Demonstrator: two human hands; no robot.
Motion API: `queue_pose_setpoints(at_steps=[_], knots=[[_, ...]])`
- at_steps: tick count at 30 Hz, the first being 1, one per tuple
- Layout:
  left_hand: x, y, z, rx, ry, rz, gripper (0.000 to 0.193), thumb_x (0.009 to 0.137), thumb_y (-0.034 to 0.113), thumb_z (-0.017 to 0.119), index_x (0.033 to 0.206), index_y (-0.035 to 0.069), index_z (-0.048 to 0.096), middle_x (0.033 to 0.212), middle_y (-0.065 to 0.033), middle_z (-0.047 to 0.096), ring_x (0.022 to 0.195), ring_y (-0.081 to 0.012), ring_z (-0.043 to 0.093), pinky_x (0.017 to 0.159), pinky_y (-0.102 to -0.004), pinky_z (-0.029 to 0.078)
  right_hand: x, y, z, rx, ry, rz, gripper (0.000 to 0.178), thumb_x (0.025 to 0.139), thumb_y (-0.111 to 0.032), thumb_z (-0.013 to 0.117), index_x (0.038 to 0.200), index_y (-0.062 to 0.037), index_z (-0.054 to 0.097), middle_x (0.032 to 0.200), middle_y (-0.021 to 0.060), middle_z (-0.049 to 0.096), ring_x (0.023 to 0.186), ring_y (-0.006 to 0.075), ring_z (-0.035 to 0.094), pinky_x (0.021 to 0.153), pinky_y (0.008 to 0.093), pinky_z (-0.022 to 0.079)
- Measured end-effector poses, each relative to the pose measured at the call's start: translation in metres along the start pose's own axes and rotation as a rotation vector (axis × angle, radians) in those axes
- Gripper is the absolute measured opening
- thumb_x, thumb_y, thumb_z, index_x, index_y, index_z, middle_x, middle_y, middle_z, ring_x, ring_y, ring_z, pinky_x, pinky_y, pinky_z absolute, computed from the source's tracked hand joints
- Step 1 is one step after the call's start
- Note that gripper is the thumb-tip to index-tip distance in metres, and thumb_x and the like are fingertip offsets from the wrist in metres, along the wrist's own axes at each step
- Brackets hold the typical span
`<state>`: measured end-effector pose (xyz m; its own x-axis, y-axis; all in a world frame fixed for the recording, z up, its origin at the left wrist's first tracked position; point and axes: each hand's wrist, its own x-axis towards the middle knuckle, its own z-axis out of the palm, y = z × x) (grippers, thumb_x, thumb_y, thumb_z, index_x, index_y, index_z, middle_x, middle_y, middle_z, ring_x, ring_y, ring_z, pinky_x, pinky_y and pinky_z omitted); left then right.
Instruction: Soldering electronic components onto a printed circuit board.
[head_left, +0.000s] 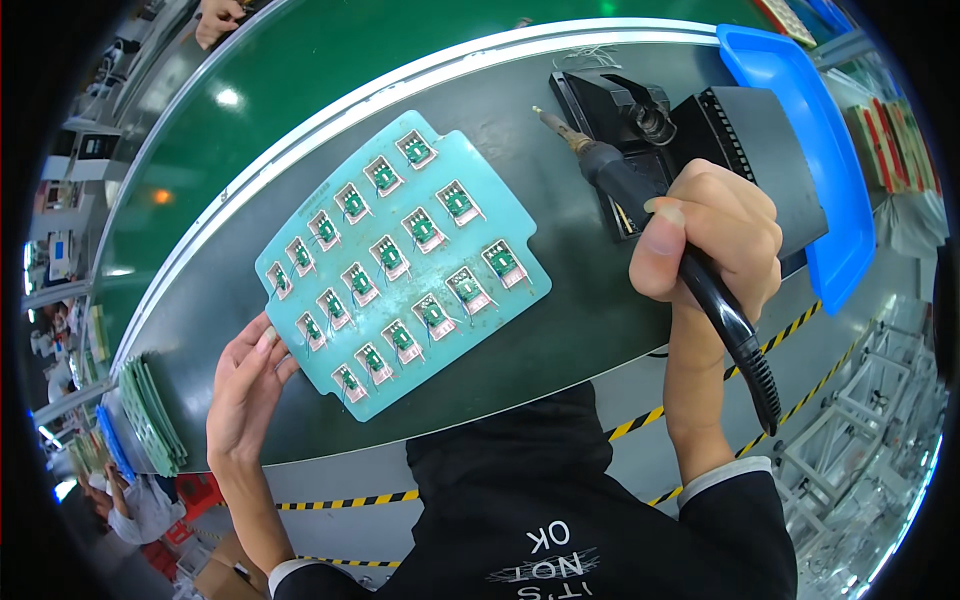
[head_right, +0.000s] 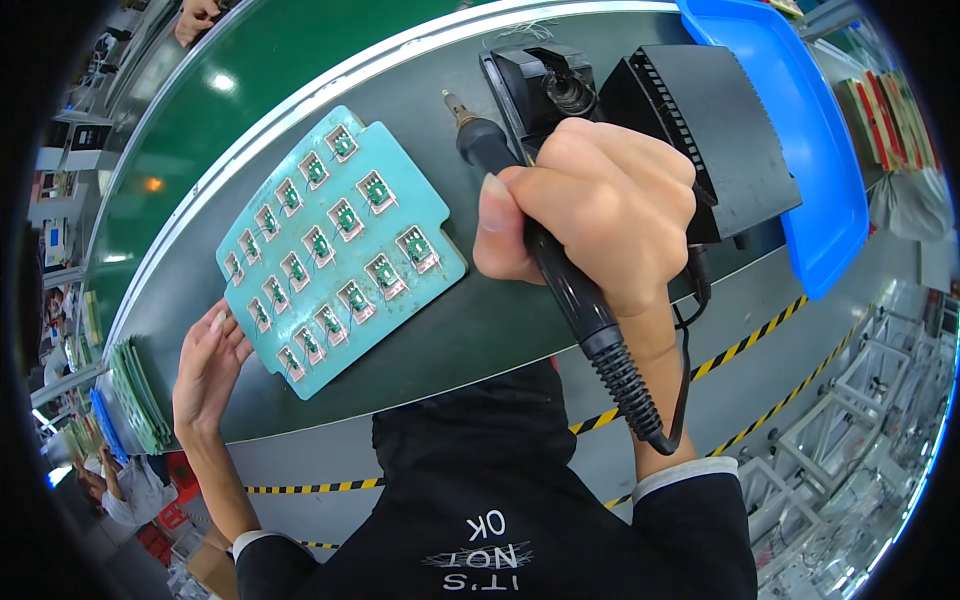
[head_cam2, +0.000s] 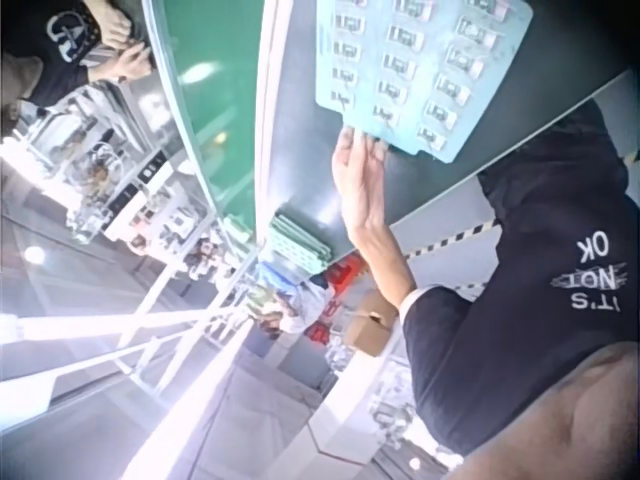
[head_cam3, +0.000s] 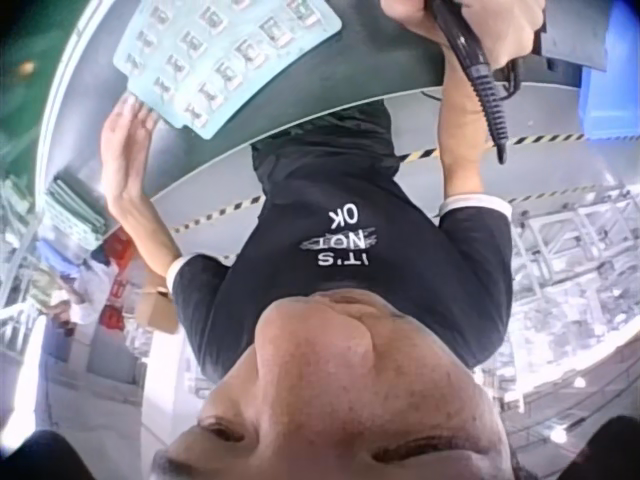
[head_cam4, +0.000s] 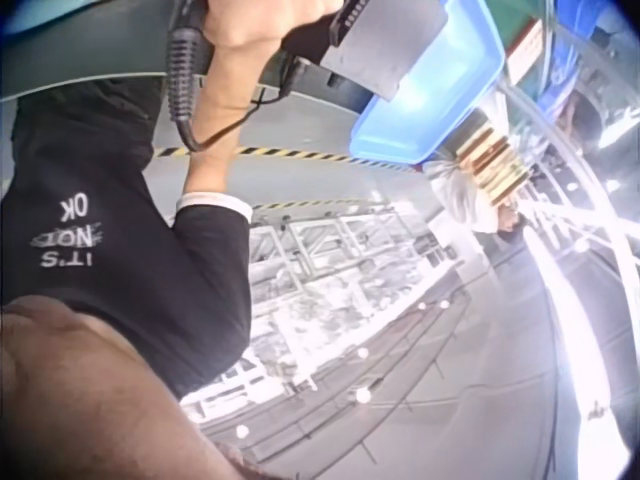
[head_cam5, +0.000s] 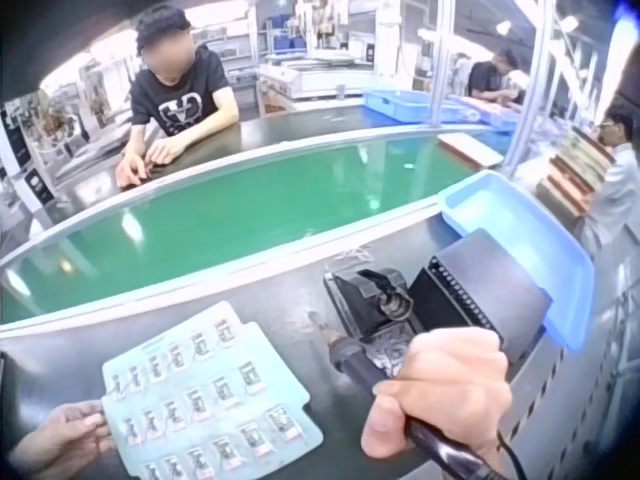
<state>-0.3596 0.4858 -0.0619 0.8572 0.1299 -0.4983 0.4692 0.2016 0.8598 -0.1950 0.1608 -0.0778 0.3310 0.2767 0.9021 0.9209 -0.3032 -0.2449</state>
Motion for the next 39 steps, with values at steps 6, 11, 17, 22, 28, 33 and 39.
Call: queue_pose_setpoints(at_steps=[6, 11, 17, 22, 28, 33, 39], knots=[[0.003, 0.0, 0.004, -0.112, -0.04, -0.032, 0.041, 0.09, 0.02, 0.053, 0.118, -0.01, 0.047, 0.112, -0.0123, 0.059, 0.103, -0.0151, 0.056, 0.091, -0.0293, 0.042, -0.009, 0.003, -0.006, 0.03, 0.075, -0.045, 0.017, 0.06, 0.002, 0.065, 0.07, -0.004, 0.052, 0.049, 0.0014, 0.036, 0.038, 0.017, 0.036, 0.036, 0.0244, 0.031], [0.013, -0.005, 0.006, -0.078, -0.027, -0.017, 0.038, 0.093, 0.021, 0.05, 0.116, -0.009, 0.049, 0.113, -0.0114, 0.059, 0.103, -0.014, 0.055, 0.093, -0.029, 0.04, -0.012, 0.004, -0.009, 0.04, 0.059, -0.066, 0.017, 0.068, 0.002, 0.061, 0.079, -0.0022, 0.048, 0.05, 0.0038, 0.044, 0.038, 0.016, 0.04, 0.036, 0.0245, 0.034], [0.018, -0.002, 0.006, 0.082, 0.1, -0.015, 0.039, 0.094, 0.023, 0.048, 0.121, -0.006, 0.048, 0.116, -0.0099, 0.058, 0.106, -0.0127, 0.054, 0.094, -0.0279, 0.038, -0.01, 0.004, -0.005, 0.058, 0.147, -0.054, 0.022, 0.059, 0.002, 0.067, 0.075, -0.0032, 0.053, 0.053, 0.0029, 0.044, 0.04, 0.0181, 0.044, 0.038, 0.0251, 0.037], [0.014, -0.007, 0.004, 0.107, 0.155, 0.064, 0.038, 0.095, 0.023, 0.046, 0.125, -0.001, 0.047, 0.118, -0.0081, 0.057, 0.107, -0.013, 0.054, 0.094, -0.0281, 0.039, -0.005, 0.003, -0.01, 0.04, 0.087, -0.067, 0.022, 0.06, 0.002, 0.066, 0.077, -0.0026, 0.053, 0.053, 0.0026, 0.044, 0.041, 0.0176, 0.044, 0.037, 0.0259, 0.036], [0.014, -0.036, 0.015, -0.13, 0.12, 0.146, 0.041, 0.094, 0.019, 0.049, 0.129, -0.001, 0.041, 0.123, -0.0088, 0.052, 0.11, -0.0167, 0.052, 0.096, -0.0316, 0.039, -0.028, -0.014, -0.018, 0.0, 0.103, -0.079, 0.022, 0.059, 0.0, 0.066, 0.076, -0.0011, 0.053, 0.055, 0.0033, 0.044, 0.042, 0.0174, 0.044, 0.037, 0.0253, 0.036], [0.021, -0.042, 0.01, -0.227, 0.091, 0.191, 0.041, 0.093, 0.02, 0.05, 0.126, -0.003, 0.041, 0.122, -0.0114, 0.052, 0.109, -0.0175, 0.054, 0.092, -0.0322, 0.044, -0.025, -0.029, -0.017, 0.002, 0.121, -0.147, 0.02, 0.057, -0.001, 0.067, 0.073, -0.0005, 0.054, 0.057, 0.0034, 0.046, 0.042, 0.0174, 0.045, 0.038, 0.0248, 0.036], [0.042, -0.018, 0.017, -0.166, 0.097, 0.16, 0.041, 0.092, 0.024, 0.054, 0.122, -0.003, 0.046, 0.117, -0.0138, 0.057, 0.1, -0.0173, 0.059, 0.084, -0.0312, 0.051, -0.02, -0.012, -0.018, -0.041, 0.222, -0.256, 0.013, 0.066, -0.003, 0.064, 0.067, -0.002, 0.051, 0.057, 0.0023, 0.044, 0.043, 0.0162, 0.047, 0.037, 0.0242, 0.035]])
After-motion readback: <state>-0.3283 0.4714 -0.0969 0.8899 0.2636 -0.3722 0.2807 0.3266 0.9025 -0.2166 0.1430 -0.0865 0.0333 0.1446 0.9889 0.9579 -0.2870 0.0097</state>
